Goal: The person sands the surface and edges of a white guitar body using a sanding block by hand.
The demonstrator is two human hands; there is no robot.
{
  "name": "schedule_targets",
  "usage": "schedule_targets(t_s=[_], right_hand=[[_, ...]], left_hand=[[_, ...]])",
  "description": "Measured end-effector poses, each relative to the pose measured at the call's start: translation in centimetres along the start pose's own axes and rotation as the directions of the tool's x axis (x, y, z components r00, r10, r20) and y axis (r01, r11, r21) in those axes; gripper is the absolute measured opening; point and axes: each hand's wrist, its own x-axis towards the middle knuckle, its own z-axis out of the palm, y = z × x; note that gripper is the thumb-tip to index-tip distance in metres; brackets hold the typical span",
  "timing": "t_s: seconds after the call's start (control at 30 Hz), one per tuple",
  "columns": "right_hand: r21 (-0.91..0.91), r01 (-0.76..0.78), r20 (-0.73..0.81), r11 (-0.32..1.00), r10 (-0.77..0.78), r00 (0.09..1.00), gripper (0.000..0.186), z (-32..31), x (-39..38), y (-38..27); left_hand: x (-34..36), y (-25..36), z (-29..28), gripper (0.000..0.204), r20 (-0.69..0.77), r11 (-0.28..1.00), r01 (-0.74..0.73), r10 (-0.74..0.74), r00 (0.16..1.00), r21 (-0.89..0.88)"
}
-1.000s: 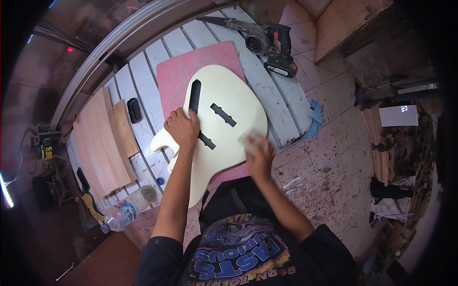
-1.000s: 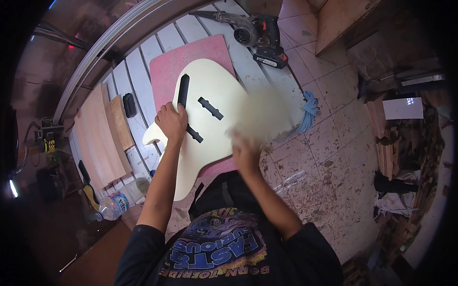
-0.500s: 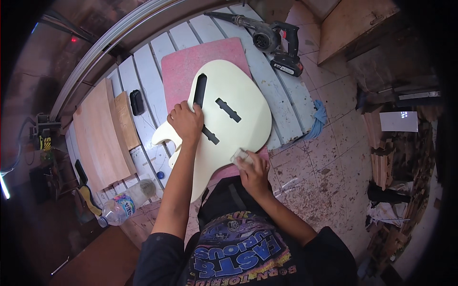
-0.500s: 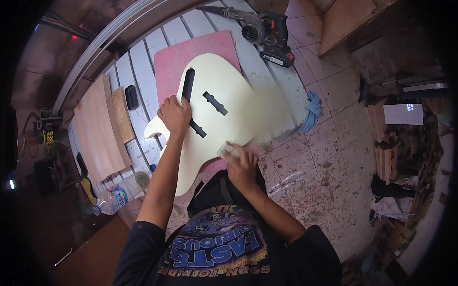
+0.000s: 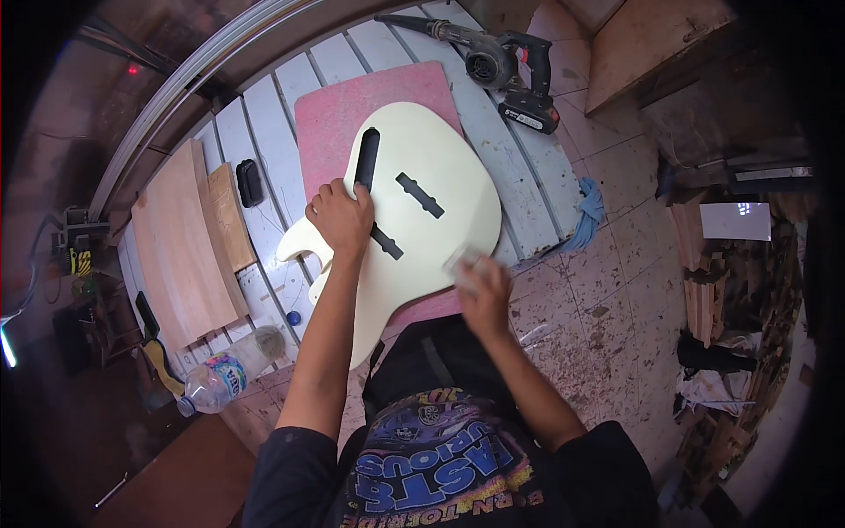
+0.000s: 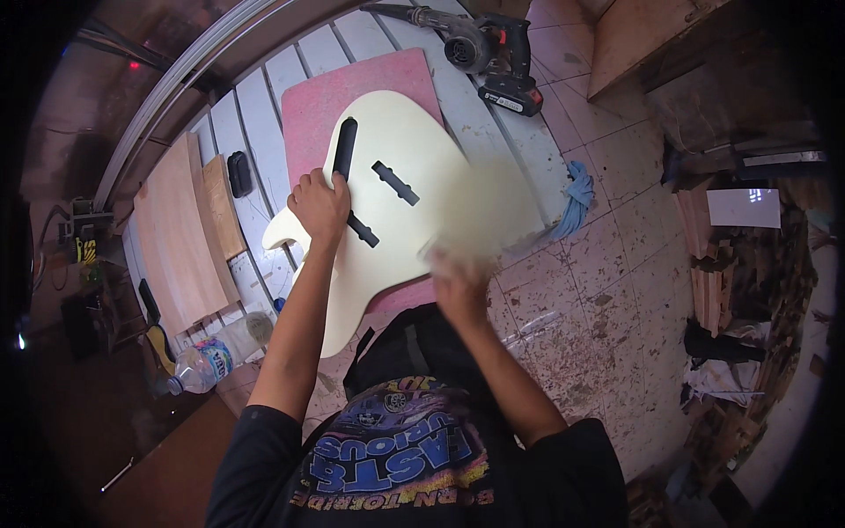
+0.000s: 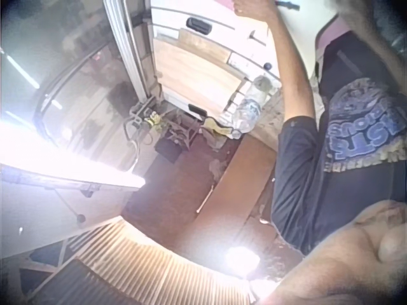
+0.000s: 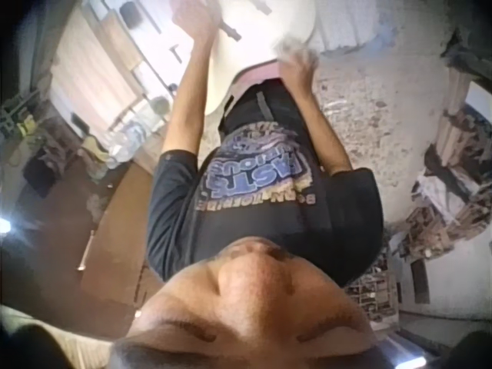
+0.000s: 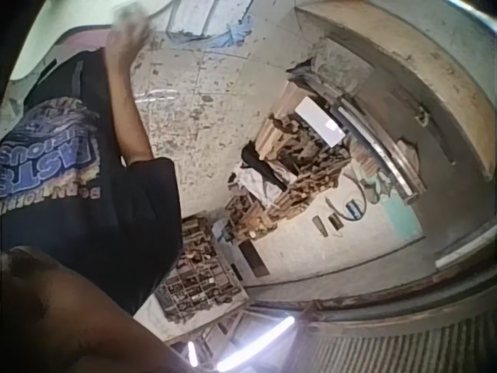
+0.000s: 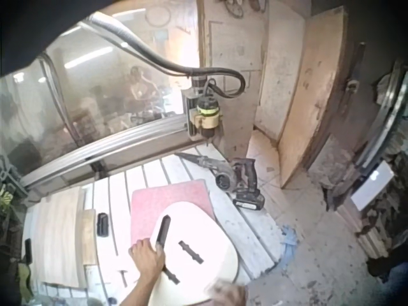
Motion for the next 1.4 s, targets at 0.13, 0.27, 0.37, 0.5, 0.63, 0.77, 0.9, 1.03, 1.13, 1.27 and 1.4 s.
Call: schedule_targets(t_s=[0.13, 0.27, 0.37, 0.5, 0.63, 0.77, 0.9, 1.03, 1.13, 1.27, 1.4], right_hand=[[0.047, -0.207, -0.128, 0.977, 0.211, 0.969, 0.052, -0.3, 7.5, 4.0], [-0.011, -0.147, -0.1, 0.989, 0.145, 0.984, 0.05, 0.4, 2.9, 1.4], [-0.073, 0.02, -0.087, 0.997, -0.026, 0.996, 0.043, -0.5, -0.9, -2.1], [-0.044, -0.127, -0.096, 0.991, 0.122, 0.988, 0.049, -0.2, 5.3, 3.7], [-0.012, -0.19, -0.144, 0.982, 0.186, 0.972, 0.052, -1.0, 9.8, 3.1], [-0.067, -0.1, -0.092, 0.993, 0.094, 0.991, 0.054, 0.2, 2.4, 0.8], [-0.058, -0.067, -0.022, 0.996, 0.066, 0.998, 0.056, -0.4, 4.7, 2.2], [-0.119, -0.216, -0.062, 0.969, 0.21, 0.976, 0.055, -0.8, 12.7, 4.4], [-0.185, -0.147, -0.041, 0.972, 0.142, 0.989, 0.054, 0.7, 9.6, 3.0], [-0.16, 0.052, 0.208, 0.986, -0.018, 0.978, 0.047, -0.5, 2.7, -3.3], [-0.232, -0.052, 0.211, 0.971, 0.102, 0.972, 0.048, -0.3, 11.2, -0.4]], left_hand=[[0.0, 0.2, 0.7, 0.039, -0.043, 0.999, -0.024, 0.023, 0.999, -0.029], [0.1, 0.3, 0.2, 0.043, -0.004, 0.999, -0.021, 0.021, 1.0, -0.027], [-0.3, 0.1, 0.2, 0.042, -0.001, 1.0, -0.004, 0.004, 1.0, -0.018], [0.1, 0.7, 0.1, 0.041, -0.013, 0.999, -0.013, 0.013, 1.0, -0.034], [-0.3, -0.1, 0.5, 0.041, -0.039, 0.999, -0.025, 0.024, 0.999, -0.036], [-0.1, 0.1, 0.3, 0.042, 0.016, 1.0, 0.004, -0.004, 1.0, -0.013], [0.0, 0.0, -0.1, 0.042, -0.007, 0.999, -0.004, 0.003, 1.0, -0.034], [-0.3, 0.4, 0.2, 0.039, -0.026, 0.998, -0.006, 0.005, 1.0, -0.061], [-0.1, 0.0, 0.3, 0.04, -0.058, 0.998, -0.011, 0.007, 0.998, -0.064], [0.0, -0.1, 0.1, 0.039, -0.023, 0.997, 0.008, -0.01, 1.0, -0.077], [-0.1, -0.2, 0.2, 0.037, -0.053, 0.996, 0.0, -0.005, 0.999, -0.085]])
